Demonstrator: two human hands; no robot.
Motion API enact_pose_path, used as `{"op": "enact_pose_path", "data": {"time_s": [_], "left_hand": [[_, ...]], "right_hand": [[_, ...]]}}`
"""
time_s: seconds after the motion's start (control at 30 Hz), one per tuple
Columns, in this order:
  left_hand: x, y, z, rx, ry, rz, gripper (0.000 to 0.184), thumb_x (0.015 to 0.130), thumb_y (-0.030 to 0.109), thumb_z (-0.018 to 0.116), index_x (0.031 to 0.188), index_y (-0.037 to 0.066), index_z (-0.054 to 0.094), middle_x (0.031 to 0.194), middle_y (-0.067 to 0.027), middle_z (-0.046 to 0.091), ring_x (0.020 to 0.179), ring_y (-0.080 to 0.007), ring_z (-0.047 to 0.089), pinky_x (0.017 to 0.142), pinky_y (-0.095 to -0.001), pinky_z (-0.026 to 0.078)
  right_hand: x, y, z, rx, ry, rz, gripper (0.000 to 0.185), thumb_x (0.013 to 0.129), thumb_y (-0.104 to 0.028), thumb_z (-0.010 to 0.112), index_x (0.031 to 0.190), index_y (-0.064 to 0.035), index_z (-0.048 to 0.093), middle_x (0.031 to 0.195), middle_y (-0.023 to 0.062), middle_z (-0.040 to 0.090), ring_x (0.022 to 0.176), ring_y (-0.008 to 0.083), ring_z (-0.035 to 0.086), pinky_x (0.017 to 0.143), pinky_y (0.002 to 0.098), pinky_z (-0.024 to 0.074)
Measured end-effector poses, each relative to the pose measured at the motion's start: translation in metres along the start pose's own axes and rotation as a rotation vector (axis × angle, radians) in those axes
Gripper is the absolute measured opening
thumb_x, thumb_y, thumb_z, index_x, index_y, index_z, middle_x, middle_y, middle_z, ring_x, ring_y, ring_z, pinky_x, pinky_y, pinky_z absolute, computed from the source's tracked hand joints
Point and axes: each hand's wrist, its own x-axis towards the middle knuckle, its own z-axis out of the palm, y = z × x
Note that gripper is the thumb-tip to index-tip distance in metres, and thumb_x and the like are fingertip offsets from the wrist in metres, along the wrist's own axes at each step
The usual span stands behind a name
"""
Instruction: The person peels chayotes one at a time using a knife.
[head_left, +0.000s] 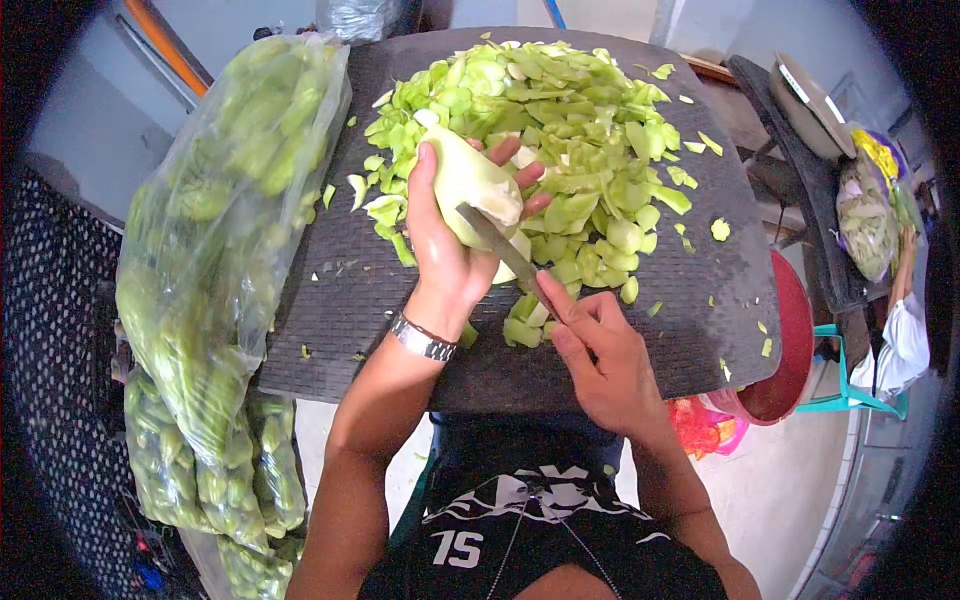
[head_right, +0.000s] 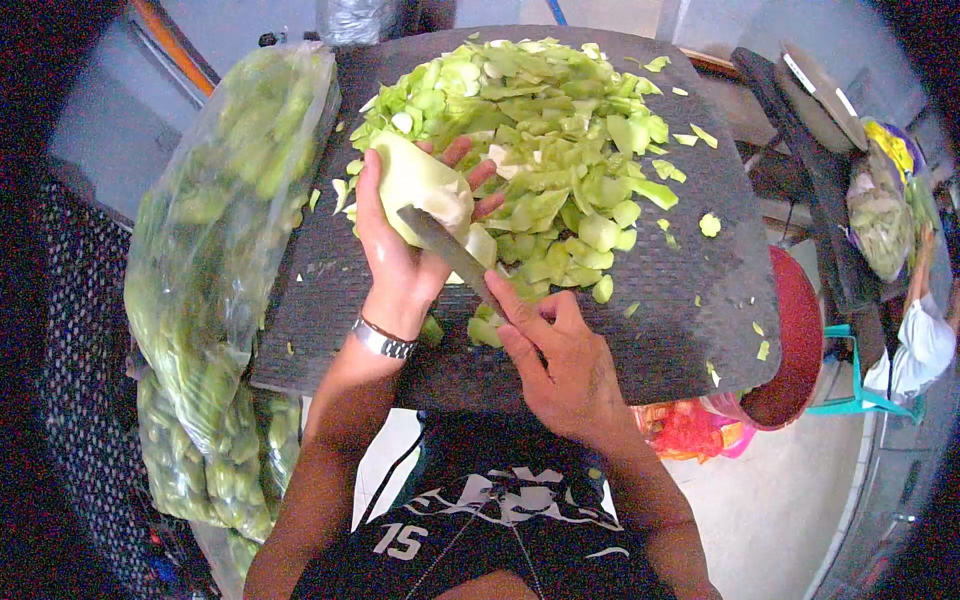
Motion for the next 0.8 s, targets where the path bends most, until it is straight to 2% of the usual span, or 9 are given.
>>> {"op": "enact_pose_path", "data": {"time_s": [0.1,0.2,0.4,0.5,0.6,0.7,0.8], "left_hand": [[-0.001,-0.003,-0.002,0.053,0.007,0.032,0.069,0.097,0.067,0.050,0.137,0.010,0.047,0.143,-0.0223,0.051,0.126,-0.0473,0.057,0.101,-0.0634,0.049],[0.000,-0.005,0.001,0.031,0.058,0.068,0.066,0.097,0.066,0.051,0.134,0.011,0.048,0.142,-0.0215,0.052,0.128,-0.0470,0.055,0.100,-0.0626,0.049],[0.004,-0.005,-0.007,0.035,0.109,0.130,0.057,0.098,0.062,0.051,0.125,0.012,0.052,0.136,-0.0187,0.058,0.125,-0.0454,0.058,0.096,-0.0596,0.051],[0.004,-0.003,-0.008,0.044,0.132,0.140,0.054,0.099,0.060,0.051,0.124,0.012,0.054,0.131,-0.0174,0.062,0.122,-0.0429,0.060,0.096,-0.0577,0.052],[0.000,-0.004,-0.004,0.091,0.211,0.167,0.051,0.100,0.058,0.050,0.122,0.012,0.055,0.126,-0.0158,0.065,0.118,-0.0401,0.062,0.095,-0.0566,0.052],[-0.003,-0.006,0.005,0.126,0.277,0.168,0.049,0.100,0.056,0.051,0.122,0.012,0.055,0.121,-0.0149,0.066,0.114,-0.0382,0.064,0.094,-0.0569,0.052],[-0.001,0.000,-0.002,0.020,0.200,0.109,0.044,0.099,0.049,0.057,0.121,0.010,0.054,0.117,-0.0132,0.065,0.107,-0.0326,0.066,0.091,-0.0497,0.054]], "right_hand": [[-0.004,0.000,0.007,0.025,0.035,0.000,0.049,0.104,-0.026,0.055,0.153,-0.0318,0.050,0.098,0.0161,0.055,0.077,0.0346,0.066,0.073,0.0430,0.0562],[-0.003,-0.004,0.012,0.036,0.078,-0.010,0.048,0.104,-0.028,0.055,0.152,-0.0320,0.051,0.098,0.0165,0.055,0.075,0.0351,0.066,0.072,0.0438,0.0569],[0.000,-0.008,0.029,-0.148,0.128,-0.002,0.050,0.104,-0.030,0.056,0.153,-0.0322,0.048,0.103,0.0199,0.054,0.072,0.0381,0.066,0.066,0.0481,0.0578],[0.001,-0.022,0.028,-0.197,0.124,0.043,0.048,0.104,-0.021,0.057,0.151,-0.0236,0.053,0.097,0.0160,0.054,0.076,0.0314,0.064,0.072,0.0417,0.0553],[0.001,-0.014,0.036,-0.224,0.194,0.006,0.052,0.104,-0.031,0.057,0.154,-0.0320,0.046,0.108,0.0219,0.052,0.071,0.0401,0.065,0.063,0.0490,0.0572],[0.012,-0.003,0.031,-0.176,0.162,0.023,0.053,0.104,-0.029,0.056,0.156,-0.0252,0.044,0.102,0.0200,0.054,0.071,0.0376,0.065,0.064,0.0479,0.0565],[0.021,0.011,0.024,0.107,0.150,-0.127,0.052,0.106,-0.025,0.053,0.156,-0.0157,0.042,0.094,0.0193,0.061,0.070,0.0369,0.066,0.066,0.0466,0.0559]]}}
